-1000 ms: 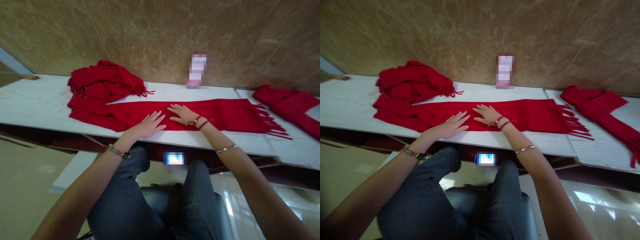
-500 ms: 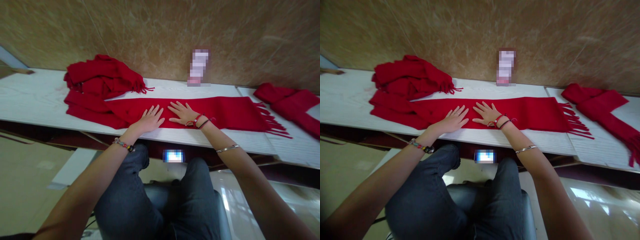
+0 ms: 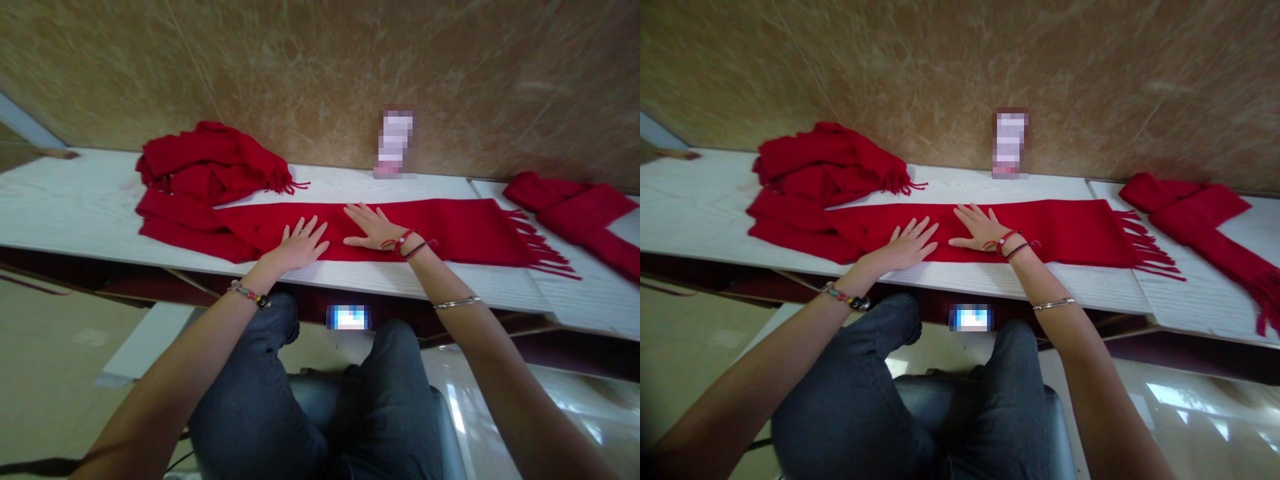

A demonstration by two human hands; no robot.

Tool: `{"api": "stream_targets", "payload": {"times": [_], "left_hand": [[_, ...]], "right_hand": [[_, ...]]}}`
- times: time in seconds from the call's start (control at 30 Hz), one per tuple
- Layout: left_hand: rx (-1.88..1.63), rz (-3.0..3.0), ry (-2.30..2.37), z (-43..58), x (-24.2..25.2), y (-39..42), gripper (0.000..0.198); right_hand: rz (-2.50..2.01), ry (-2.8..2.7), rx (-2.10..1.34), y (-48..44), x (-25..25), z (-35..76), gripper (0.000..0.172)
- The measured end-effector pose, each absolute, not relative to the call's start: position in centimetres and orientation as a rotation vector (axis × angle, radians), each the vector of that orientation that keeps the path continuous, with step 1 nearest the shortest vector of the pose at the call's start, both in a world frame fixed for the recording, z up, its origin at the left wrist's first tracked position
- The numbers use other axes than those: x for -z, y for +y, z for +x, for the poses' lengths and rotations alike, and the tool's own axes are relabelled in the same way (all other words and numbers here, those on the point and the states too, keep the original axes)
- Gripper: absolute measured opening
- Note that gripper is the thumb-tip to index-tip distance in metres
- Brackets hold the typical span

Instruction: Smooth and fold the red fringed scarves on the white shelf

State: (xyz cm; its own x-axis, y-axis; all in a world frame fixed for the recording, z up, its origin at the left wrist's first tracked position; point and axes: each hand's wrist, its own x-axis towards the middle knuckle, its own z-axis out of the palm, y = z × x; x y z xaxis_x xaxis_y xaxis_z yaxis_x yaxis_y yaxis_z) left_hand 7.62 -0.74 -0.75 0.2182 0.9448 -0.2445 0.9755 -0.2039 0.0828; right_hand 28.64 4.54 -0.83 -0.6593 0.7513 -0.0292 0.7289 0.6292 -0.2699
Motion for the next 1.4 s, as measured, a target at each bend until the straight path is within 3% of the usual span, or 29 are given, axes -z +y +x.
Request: {"api": "stream_targets", "payload": {"times": [0.3, 0.53, 1.4], "left_hand": [[0.216, 2.208, 1.848, 7.9, 0.3, -1.0, 0.066], [0.273, 2.175, 1.855, 8.1, 0.0, -1.0, 0.074], [0.303, 2.174, 1.764, 7.6, -0.4, -0.8, 0.091]], "right_hand": [[-1.316, -2.877, -0.544, 4.2, 0.4, 28.6, 0.107], [-1.284, -2.751, -0.363, 4.2, 1.2, 27.7, 0.096], [-1.129, -2.785, -0.584, 4.6, 0.5, 28.9, 0.105]]}}
